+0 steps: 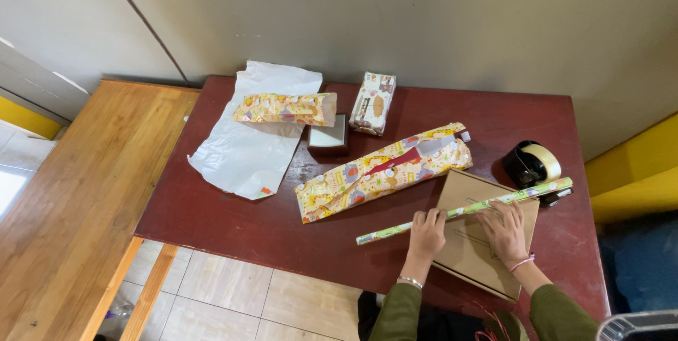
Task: The person wraps a long cylindrical item with patterned wrapping paper and secures it with tape. They then prepare a second roll of wrapping paper and a cardboard box, positioning the paper over the box to begin wrapping.
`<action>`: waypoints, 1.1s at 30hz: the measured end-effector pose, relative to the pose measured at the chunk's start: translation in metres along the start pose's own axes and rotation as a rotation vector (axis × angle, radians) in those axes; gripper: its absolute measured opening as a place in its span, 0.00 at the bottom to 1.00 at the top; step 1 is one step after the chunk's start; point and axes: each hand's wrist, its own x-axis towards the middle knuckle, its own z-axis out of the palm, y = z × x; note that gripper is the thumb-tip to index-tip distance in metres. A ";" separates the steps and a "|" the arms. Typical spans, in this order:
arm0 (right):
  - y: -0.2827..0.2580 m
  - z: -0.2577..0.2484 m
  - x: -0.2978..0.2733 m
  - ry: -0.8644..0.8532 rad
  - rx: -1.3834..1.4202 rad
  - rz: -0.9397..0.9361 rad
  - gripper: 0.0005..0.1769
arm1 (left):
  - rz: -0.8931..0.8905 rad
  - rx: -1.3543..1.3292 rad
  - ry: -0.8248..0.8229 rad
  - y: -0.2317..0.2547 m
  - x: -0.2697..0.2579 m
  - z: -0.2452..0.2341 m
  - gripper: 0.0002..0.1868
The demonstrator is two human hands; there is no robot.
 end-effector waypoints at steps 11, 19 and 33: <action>-0.005 -0.004 0.008 -0.069 0.088 -0.006 0.20 | -0.104 -0.096 -0.088 0.001 0.001 -0.003 0.18; -0.043 -0.002 0.019 -0.207 0.104 -0.003 0.21 | -0.134 -0.146 -0.116 -0.002 -0.003 0.003 0.26; -0.046 0.003 0.017 -0.288 0.292 0.172 0.23 | -0.158 -0.208 -0.111 -0.005 -0.007 0.010 0.29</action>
